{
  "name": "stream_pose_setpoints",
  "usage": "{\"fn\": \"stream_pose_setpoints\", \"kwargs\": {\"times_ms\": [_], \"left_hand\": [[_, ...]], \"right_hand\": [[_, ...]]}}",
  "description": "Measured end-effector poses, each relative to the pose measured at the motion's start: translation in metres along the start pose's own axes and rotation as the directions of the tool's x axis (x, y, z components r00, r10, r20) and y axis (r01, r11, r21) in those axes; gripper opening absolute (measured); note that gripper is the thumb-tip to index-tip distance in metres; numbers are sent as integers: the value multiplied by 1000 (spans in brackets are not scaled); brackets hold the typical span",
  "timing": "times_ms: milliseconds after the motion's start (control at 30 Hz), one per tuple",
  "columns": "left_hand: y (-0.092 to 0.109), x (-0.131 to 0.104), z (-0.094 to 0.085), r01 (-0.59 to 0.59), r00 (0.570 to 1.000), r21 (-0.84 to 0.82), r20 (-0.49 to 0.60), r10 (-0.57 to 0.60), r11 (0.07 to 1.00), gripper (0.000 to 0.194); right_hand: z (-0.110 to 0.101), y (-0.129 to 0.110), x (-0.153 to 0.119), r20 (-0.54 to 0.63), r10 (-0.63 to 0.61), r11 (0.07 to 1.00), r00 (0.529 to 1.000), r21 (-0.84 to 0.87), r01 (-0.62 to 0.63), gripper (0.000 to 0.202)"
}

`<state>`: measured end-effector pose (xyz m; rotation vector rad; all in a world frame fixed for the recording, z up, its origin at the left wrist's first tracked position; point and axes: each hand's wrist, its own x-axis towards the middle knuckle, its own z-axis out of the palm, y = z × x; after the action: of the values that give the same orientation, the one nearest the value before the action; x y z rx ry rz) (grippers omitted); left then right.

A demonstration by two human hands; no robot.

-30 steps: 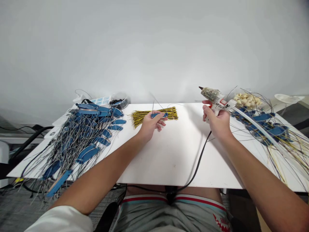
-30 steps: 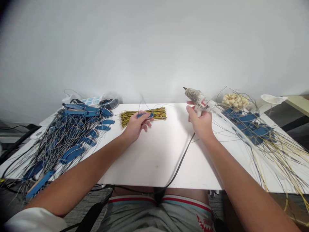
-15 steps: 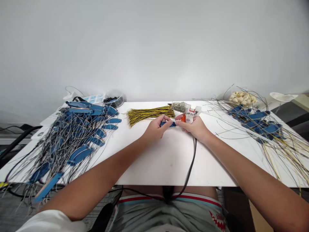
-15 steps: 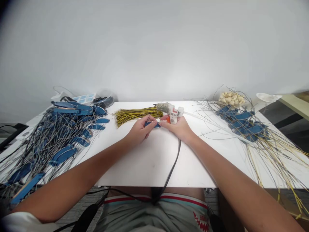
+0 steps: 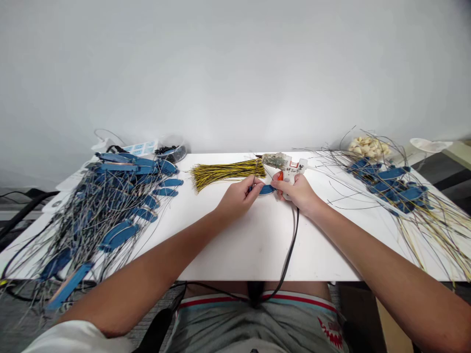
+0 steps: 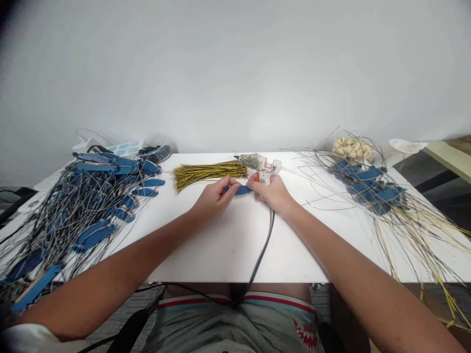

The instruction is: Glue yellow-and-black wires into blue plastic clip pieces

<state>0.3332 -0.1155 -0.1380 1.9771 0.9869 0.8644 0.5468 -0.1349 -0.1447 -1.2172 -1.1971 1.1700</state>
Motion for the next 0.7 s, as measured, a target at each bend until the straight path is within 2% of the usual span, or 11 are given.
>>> {"fn": "stream_pose_setpoints", "kwargs": {"times_ms": [233, 467, 700], "left_hand": [[-1, -1, 0, -45, 996, 21, -71, 46, 999, 26], [-4, -2, -1, -103, 991, 89, -75, 110, 991, 26], [-3, -6, -2, -190, 975, 197, -80, 209, 962, 31]], "right_hand": [[0, -8, -1, -15, 1, 990, 1000, 144, 1, 23], [2, -13, -4, -20, 8, 985, 1000, 173, -4, 23], [1, -18, -4, -152, 107, 988, 983, 127, -88, 22]]}}
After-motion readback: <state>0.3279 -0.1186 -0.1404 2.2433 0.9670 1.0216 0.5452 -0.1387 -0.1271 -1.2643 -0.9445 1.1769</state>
